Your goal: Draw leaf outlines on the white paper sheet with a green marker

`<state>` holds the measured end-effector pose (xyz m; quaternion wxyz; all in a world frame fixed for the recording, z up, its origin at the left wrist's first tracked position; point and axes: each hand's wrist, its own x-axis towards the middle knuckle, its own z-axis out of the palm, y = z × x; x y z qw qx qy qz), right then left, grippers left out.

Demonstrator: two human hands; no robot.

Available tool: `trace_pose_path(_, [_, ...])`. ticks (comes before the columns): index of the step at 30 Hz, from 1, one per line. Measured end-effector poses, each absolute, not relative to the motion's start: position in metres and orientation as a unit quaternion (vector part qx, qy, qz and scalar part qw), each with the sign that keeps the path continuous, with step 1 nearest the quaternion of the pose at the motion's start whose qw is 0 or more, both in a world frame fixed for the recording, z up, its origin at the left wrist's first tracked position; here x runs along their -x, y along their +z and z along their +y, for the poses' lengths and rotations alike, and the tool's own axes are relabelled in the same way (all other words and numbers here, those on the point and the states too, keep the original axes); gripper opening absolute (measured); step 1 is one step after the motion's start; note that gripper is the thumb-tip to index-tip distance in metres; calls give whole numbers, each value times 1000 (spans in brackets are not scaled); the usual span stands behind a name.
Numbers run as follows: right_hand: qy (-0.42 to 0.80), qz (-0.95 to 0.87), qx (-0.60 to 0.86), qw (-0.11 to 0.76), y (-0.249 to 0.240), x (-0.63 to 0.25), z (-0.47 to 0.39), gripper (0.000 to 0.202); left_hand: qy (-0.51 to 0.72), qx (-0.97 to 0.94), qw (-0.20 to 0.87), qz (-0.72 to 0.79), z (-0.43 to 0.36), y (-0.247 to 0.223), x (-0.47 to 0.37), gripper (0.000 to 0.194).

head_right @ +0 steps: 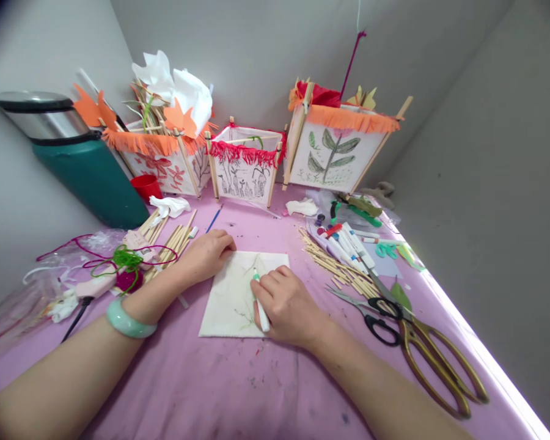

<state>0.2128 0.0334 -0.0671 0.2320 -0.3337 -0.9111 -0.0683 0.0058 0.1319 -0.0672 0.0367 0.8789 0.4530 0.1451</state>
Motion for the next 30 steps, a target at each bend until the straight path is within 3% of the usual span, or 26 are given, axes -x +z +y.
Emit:
trace_pose_path(15, [-10, -927, 228, 297, -65, -213, 16, 16, 151, -876, 42, 457, 132, -68, -6, 18])
trace_pose_path(20, [-62, -862, 348, 362, -66, -219, 28, 26, 154, -875, 42, 457, 132, -67, -6, 18])
trace_pose_path(30, [-88, -867, 392, 295, -73, -214, 36, 21, 149, -876, 36, 457, 133, -68, -6, 17])
